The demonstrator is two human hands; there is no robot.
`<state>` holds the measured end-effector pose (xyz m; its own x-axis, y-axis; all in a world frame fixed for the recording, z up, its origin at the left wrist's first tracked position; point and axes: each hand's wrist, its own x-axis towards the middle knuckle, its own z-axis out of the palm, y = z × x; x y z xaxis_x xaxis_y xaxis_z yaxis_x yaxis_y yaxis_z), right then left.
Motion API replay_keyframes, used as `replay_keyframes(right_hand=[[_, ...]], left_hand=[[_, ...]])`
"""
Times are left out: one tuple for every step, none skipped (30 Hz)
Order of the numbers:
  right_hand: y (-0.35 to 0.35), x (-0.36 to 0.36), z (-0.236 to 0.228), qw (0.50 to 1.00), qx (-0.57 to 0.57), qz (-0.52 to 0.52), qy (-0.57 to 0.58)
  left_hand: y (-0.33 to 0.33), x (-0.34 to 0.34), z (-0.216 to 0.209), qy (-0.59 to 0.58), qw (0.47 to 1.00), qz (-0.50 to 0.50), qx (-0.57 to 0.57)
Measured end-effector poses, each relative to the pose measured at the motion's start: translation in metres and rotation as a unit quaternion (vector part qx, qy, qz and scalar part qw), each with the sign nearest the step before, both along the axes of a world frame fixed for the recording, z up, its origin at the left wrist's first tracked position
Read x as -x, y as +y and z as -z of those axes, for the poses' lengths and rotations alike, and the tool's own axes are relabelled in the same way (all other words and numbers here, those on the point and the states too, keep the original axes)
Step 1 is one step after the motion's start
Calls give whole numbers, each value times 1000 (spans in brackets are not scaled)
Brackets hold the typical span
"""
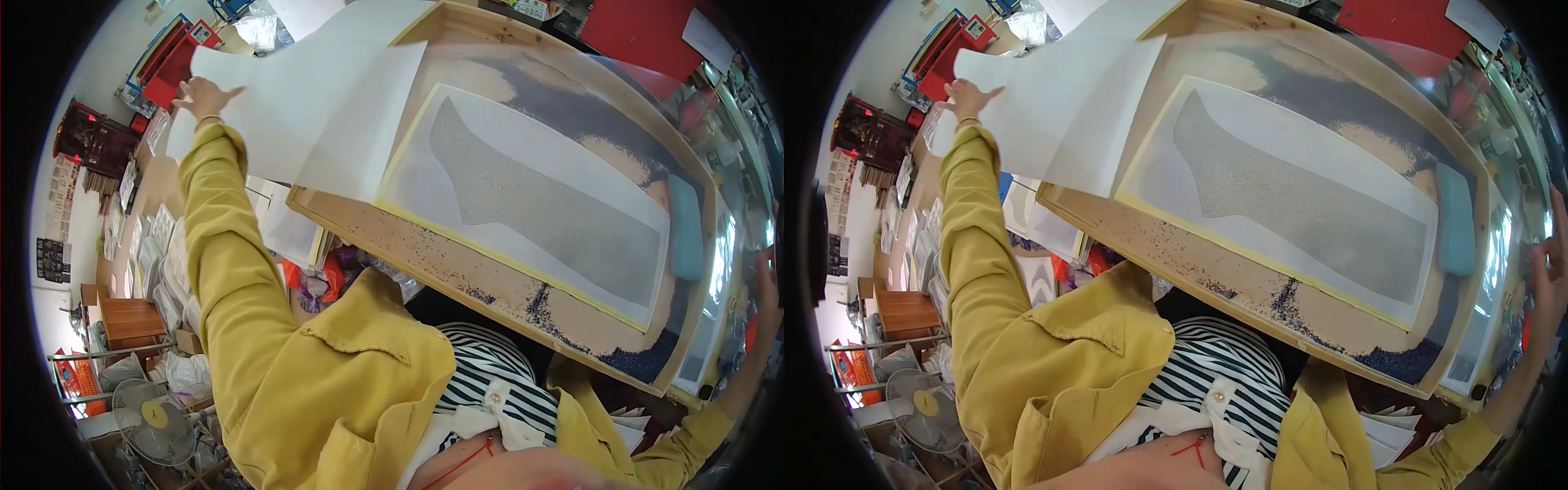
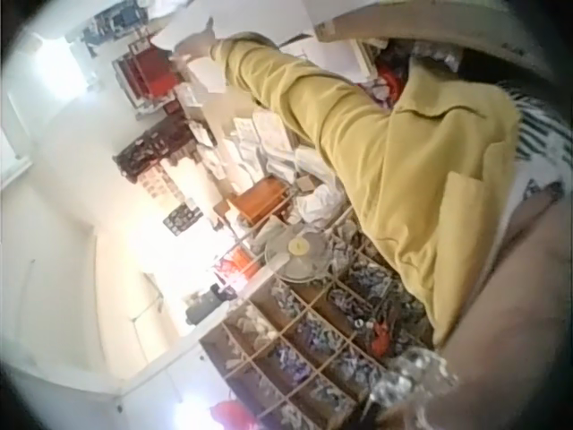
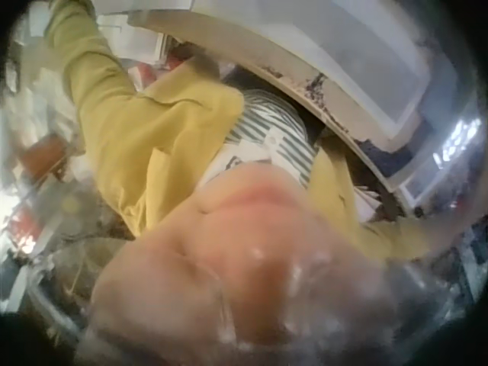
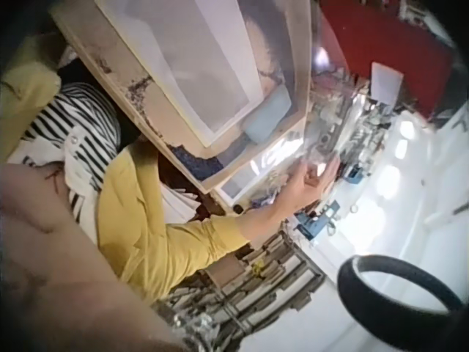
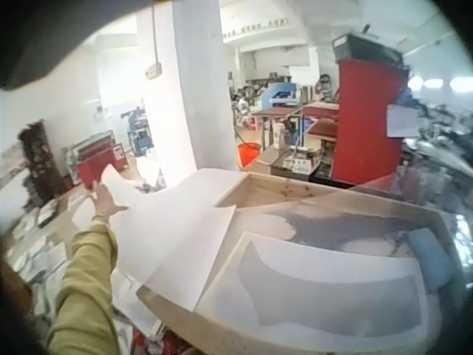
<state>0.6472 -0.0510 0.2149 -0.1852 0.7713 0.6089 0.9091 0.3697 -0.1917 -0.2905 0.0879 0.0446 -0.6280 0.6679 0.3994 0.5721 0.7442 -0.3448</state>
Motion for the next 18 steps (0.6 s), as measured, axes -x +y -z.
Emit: replay_keyframes(right_hand=[[-2, -1, 6, 1000, 29, -6, 2], [-2, -5, 14, 998, 61, -11, 6], [-3, -8, 22, 996, 92, -15, 8], [0, -11, 29, 992, 129, -17, 8], [2, -16, 39, 986, 163, -23, 9], [5, -20, 48, 980, 198, -29, 9], [1, -27, 53, 980, 200, -25, 4], [-1, -39, 60, 977, 211, -21, -3], [-2, -52, 70, 975, 223, -18, -7], [0, -61, 76, 972, 234, -17, -12], [2, -67, 79, 969, 245, -16, -16], [6, -67, 80, 969, 247, -19, -18], [10, -67, 80, 969, 246, -16, -17], [13, -67, 81, 970, 244, -11, -15], [14, -66, 81, 970, 243, -5, -14], [14, -66, 82, 970, 241, 1, -12], [18, -66, 81, 970, 241, -3, -10], [20, -64, 75, 973, 230, -9, 4]], left_hand=[[-10, -11, 12, 34, 999, -4, 18], [-15, -11, 21, 38, 999, -11, 17], [-18, -12, 33, 51, 999, -6, 2], [-15, -13, 46, 62, 998, 1, -8], [-19, -14, 56, 76, 997, 5, -19], [-24, -12, 64, 88, 996, 8, -30], [-17, -18, 70, 83, 996, 10, -29], [-12, -24, 75, 77, 996, 27, -47], [-7, -29, 76, 75, 994, 45, -64], [-4, -31, 77, 72, 992, 59, -83], [-3, -33, 78, 69, 990, 73, -101], [-4, -32, 79, 69, 990, 70, -99], [-5, -31, 80, 62, 991, 68, -98], [-4, -30, 81, 55, 991, 68, -97], [-3, -30, 81, 48, 992, 68, -96], [0, -30, 81, 41, 992, 70, -96], [0, -25, 78, 44, 992, 66, -96], [-1, -20, 75, -25, 992, 96, -77]])
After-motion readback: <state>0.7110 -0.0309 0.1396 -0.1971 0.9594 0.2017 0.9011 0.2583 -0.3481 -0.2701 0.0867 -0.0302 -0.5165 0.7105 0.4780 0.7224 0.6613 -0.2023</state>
